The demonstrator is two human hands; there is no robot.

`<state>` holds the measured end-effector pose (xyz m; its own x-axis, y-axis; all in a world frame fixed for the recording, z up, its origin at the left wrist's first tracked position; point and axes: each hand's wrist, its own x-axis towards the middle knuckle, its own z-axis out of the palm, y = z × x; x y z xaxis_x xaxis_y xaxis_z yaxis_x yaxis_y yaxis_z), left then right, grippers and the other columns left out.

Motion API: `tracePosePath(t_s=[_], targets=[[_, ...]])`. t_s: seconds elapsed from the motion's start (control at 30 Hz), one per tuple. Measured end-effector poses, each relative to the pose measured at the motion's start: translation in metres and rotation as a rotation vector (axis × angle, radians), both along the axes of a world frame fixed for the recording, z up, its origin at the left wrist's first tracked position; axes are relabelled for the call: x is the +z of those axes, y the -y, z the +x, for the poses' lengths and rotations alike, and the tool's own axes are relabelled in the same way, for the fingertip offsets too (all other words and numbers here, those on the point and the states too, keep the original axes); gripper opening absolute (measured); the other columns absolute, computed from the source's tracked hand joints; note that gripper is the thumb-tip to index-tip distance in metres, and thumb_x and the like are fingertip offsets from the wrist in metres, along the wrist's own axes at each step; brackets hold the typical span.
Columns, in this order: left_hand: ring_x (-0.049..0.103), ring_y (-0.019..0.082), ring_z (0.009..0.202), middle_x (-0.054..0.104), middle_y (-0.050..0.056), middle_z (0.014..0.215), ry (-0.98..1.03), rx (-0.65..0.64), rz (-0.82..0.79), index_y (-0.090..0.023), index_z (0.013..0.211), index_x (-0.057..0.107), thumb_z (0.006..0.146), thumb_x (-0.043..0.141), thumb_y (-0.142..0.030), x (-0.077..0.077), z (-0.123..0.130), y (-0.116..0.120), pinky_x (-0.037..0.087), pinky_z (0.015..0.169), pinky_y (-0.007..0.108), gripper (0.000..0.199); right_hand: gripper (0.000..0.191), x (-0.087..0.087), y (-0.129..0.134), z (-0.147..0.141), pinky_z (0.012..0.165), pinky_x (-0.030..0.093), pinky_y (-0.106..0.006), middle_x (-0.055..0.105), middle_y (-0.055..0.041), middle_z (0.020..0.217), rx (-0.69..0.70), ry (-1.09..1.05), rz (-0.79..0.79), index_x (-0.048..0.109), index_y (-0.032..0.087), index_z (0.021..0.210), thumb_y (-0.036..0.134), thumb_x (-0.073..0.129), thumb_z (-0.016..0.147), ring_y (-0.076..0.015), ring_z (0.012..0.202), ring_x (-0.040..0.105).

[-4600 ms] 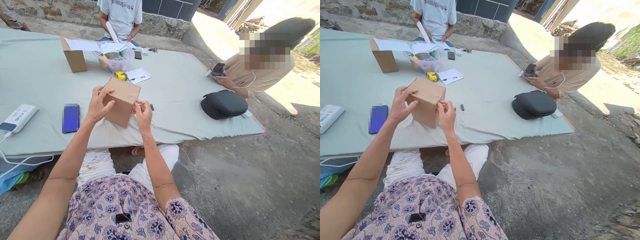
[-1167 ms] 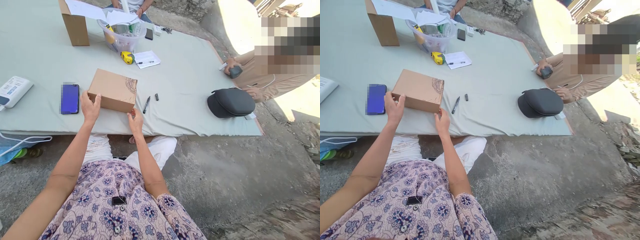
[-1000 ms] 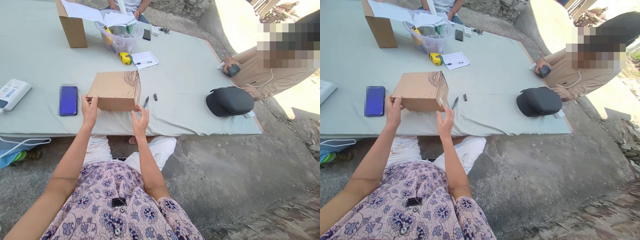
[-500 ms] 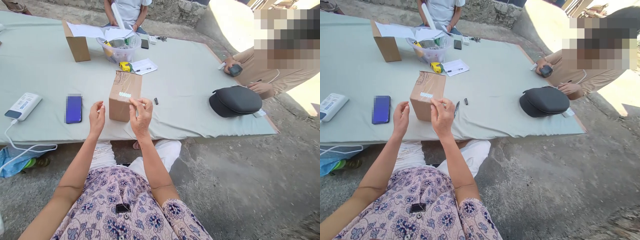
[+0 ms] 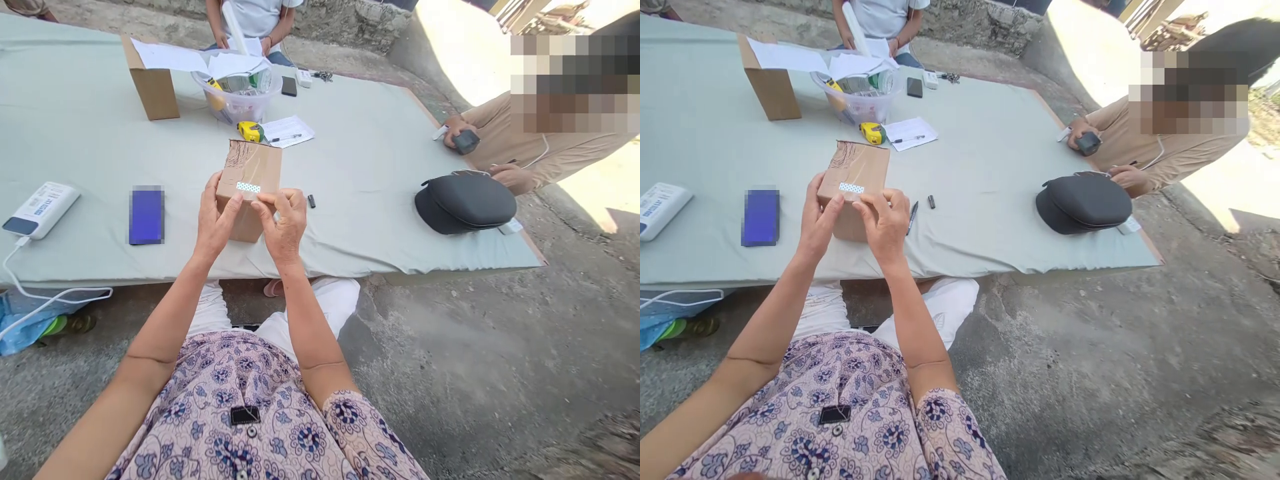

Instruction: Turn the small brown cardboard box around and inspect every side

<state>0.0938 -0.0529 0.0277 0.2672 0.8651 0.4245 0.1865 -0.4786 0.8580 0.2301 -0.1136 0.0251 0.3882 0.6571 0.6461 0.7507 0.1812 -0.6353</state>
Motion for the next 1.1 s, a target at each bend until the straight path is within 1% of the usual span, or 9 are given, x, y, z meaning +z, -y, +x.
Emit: tracePosePath(t_s=[0.27, 0.4, 0.47, 0.57, 0.67, 0.77, 0.87, 0.97, 1.1], targets=[[0.057, 0.027, 0.131, 0.058, 0.008, 0.142, 0.002, -0.104, -0.062, -0.028, 0.141, 0.048, 0.095, 0.053, -0.056, 0.011, -0.009, -0.016, 0.05, 0.106, 0.037, 0.055, 0.021, 0.006, 0.019, 0.007, 0.095, 0.057, -0.039, 0.069, -0.0027, 0.105, 0.139, -0.02, 0.084, 0.07, 0.031, 0.107, 0.029, 0.049, 0.103, -0.0184, 0.106, 0.064], [0.06, 0.028, 0.126, 0.064, 0.007, 0.135, 0.01, -0.169, -0.117, -0.025, 0.136, 0.056, 0.091, 0.056, -0.045, 0.017, -0.015, -0.031, 0.051, 0.105, 0.037, 0.05, 0.023, 0.01, 0.025, 0.01, 0.092, 0.059, -0.04, 0.07, -0.0042, 0.116, 0.15, 0.002, 0.038, 0.063, 0.033, 0.121, 0.034, 0.051, 0.102, -0.0193, 0.111, 0.065], [0.06, 0.028, 0.125, 0.065, 0.006, 0.132, 0.004, -0.209, -0.155, -0.025, 0.135, 0.058, 0.088, 0.058, -0.042, 0.02, -0.019, -0.037, 0.052, 0.106, 0.038, 0.05, 0.043, 0.011, 0.024, 0.017, 0.099, 0.057, -0.047, 0.061, -0.0082, 0.136, 0.122, -0.005, 0.014, 0.052, 0.035, 0.137, 0.045, 0.06, 0.096, -0.0241, 0.128, 0.058], [0.06, 0.029, 0.123, 0.066, 0.006, 0.129, -0.019, -0.262, -0.197, -0.024, 0.133, 0.061, 0.085, 0.059, -0.04, 0.025, -0.024, -0.044, 0.054, 0.104, 0.04, 0.051, 0.089, 0.012, 0.018, 0.03, 0.111, 0.046, -0.063, 0.033, -0.0113, 0.163, 0.128, -0.031, -0.021, 0.025, 0.038, 0.156, 0.059, 0.072, 0.083, -0.0331, 0.151, 0.034], [0.061, 0.029, 0.123, 0.067, 0.005, 0.129, -0.02, -0.32, -0.219, -0.023, 0.131, 0.062, 0.083, 0.06, -0.039, 0.025, -0.026, -0.046, 0.056, 0.102, 0.039, 0.05, 0.102, 0.01, 0.011, 0.04, 0.114, 0.042, -0.064, 0.027, -0.012, 0.166, 0.193, -0.05, -0.066, 0.016, 0.038, 0.159, 0.063, 0.074, 0.079, -0.0339, 0.153, 0.032], [0.063, 0.027, 0.118, 0.068, 0.007, 0.125, 0.019, -0.29, -0.246, -0.024, 0.13, 0.061, 0.085, 0.061, -0.043, 0.02, -0.025, -0.046, 0.057, 0.098, 0.038, 0.049, 0.092, 0.006, 0.009, 0.043, 0.11, 0.048, -0.057, 0.043, -0.0137, 0.156, 0.114, -0.142, -0.085, 0.029, 0.033, 0.155, 0.061, 0.074, 0.08, -0.0313, 0.141, 0.048], [0.067, 0.024, 0.104, 0.069, 0.007, 0.108, 0.066, -0.08, -0.272, -0.025, 0.126, 0.059, 0.086, 0.064, -0.051, 0.014, -0.022, -0.043, 0.059, 0.089, 0.037, 0.048, 0.067, 0.005, 0.014, 0.041, 0.099, 0.055, -0.046, 0.058, -0.012, 0.138, -0.025, -0.266, -0.083, 0.051, 0.027, 0.14, 0.057, 0.072, 0.084, -0.0255, 0.119, 0.063], [0.068, 0.02, 0.091, 0.066, 0.005, 0.096, 0.13, 0.102, -0.254, -0.024, 0.117, 0.057, 0.084, 0.068, -0.053, 0.011, -0.02, -0.035, 0.06, 0.076, 0.033, 0.045, 0.038, 0.005, 0.02, 0.04, 0.089, 0.056, -0.036, 0.067, -0.0074, 0.119, -0.024, -0.309, -0.04, 0.066, 0.024, 0.117, 0.05, 0.067, 0.089, -0.0183, 0.099, 0.067], [0.068, 0.018, 0.091, 0.065, 0.004, 0.097, 0.221, 0.079, -0.161, -0.024, 0.109, 0.055, 0.086, 0.066, -0.051, 0.011, -0.02, -0.02, 0.059, 0.077, 0.031, 0.037, 0.027, 0.005, 0.024, 0.037, 0.085, 0.057, -0.032, 0.071, -0.005, 0.103, 0.015, -0.335, 0.046, 0.071, 0.022, 0.105, 0.045, 0.061, 0.093, -0.0166, 0.093, 0.067]])
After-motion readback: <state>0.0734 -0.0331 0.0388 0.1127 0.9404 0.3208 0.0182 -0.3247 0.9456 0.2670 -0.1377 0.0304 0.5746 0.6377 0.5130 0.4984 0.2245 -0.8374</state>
